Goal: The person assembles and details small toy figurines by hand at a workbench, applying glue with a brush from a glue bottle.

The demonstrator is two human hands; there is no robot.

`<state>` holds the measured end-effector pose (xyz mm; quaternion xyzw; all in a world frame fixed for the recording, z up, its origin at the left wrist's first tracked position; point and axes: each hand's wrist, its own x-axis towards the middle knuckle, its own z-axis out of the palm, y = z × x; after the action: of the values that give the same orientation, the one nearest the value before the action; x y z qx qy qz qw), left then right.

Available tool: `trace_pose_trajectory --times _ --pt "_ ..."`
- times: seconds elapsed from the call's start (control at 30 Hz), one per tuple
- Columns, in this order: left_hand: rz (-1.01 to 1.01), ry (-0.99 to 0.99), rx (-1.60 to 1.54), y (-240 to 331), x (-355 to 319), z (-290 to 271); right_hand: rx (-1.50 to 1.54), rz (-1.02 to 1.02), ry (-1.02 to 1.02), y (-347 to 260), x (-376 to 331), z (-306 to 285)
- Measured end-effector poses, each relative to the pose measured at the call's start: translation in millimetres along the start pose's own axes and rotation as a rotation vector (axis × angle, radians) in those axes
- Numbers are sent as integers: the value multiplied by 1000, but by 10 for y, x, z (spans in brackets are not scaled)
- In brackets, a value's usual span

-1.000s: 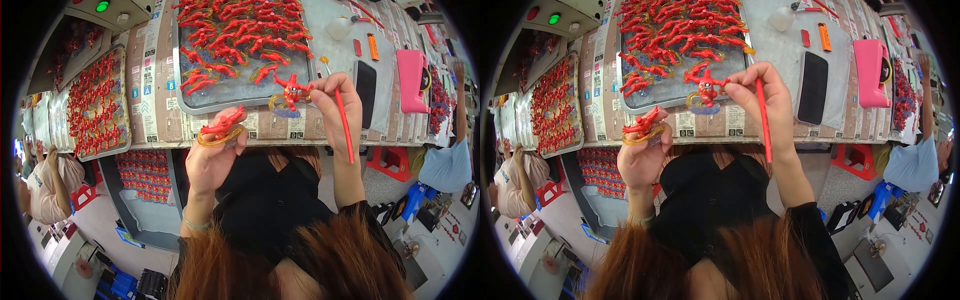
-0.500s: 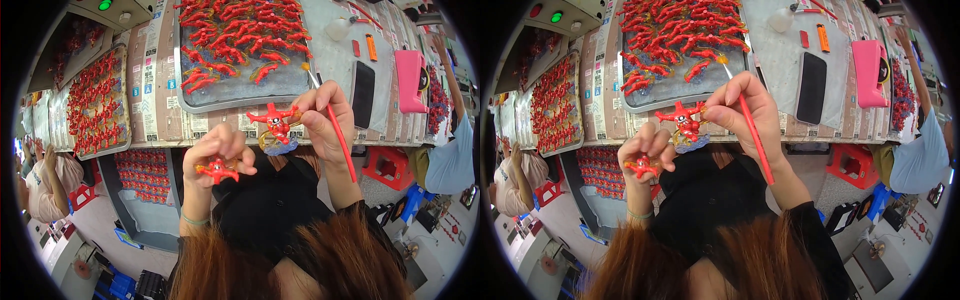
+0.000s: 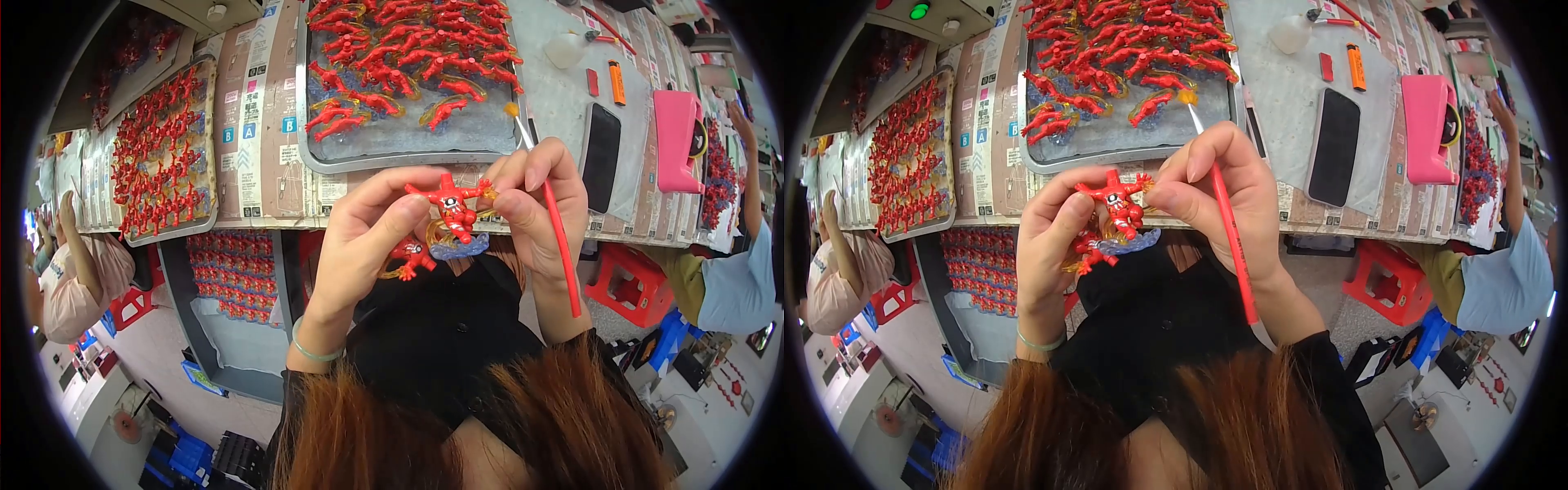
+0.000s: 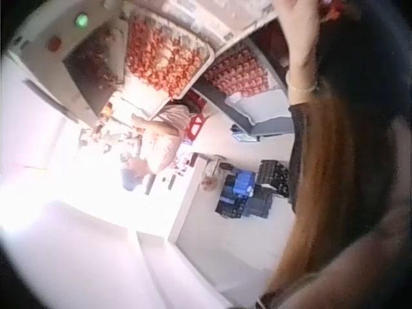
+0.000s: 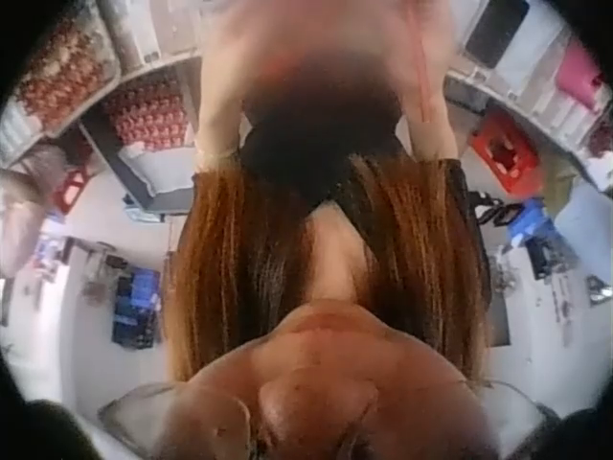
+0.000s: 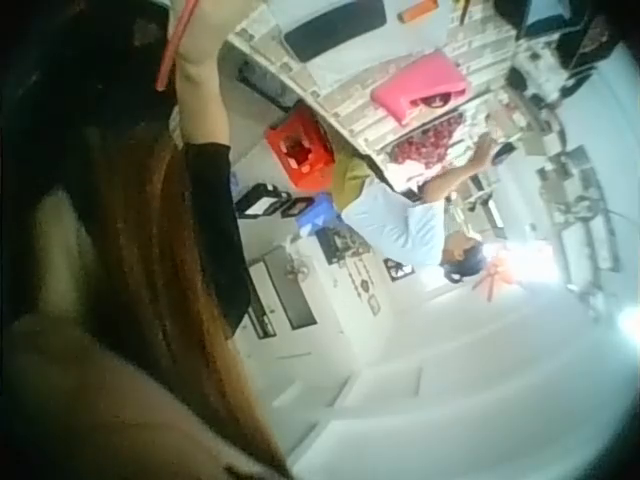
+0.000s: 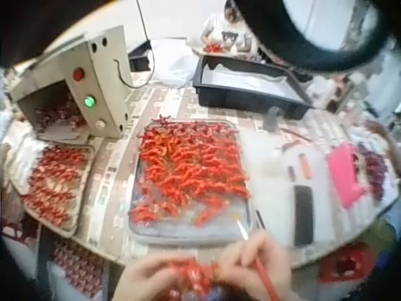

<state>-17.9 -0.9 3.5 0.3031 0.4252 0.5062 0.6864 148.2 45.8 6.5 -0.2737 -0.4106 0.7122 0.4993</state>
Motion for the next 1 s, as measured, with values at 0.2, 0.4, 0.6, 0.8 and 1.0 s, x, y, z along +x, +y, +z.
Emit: trace_pose_trajectory --times 0.2,0.4,0.6,0.8,1.0 --pt "-25 42 117 22 -73 129 -208 -208 9 -23 44 -46" --pt "-76 124 14 -32 -97 229 -393 -267 -9 13 -15 72" --pt "126 50 367 -8 -94 151 -143 296 48 -183 74 67" --pt "89 85 286 47 -110 166 -124 326 58 -153 -2 91" --pt "-61 36 45 75 -122 148 154 445 79 -119 3 101"
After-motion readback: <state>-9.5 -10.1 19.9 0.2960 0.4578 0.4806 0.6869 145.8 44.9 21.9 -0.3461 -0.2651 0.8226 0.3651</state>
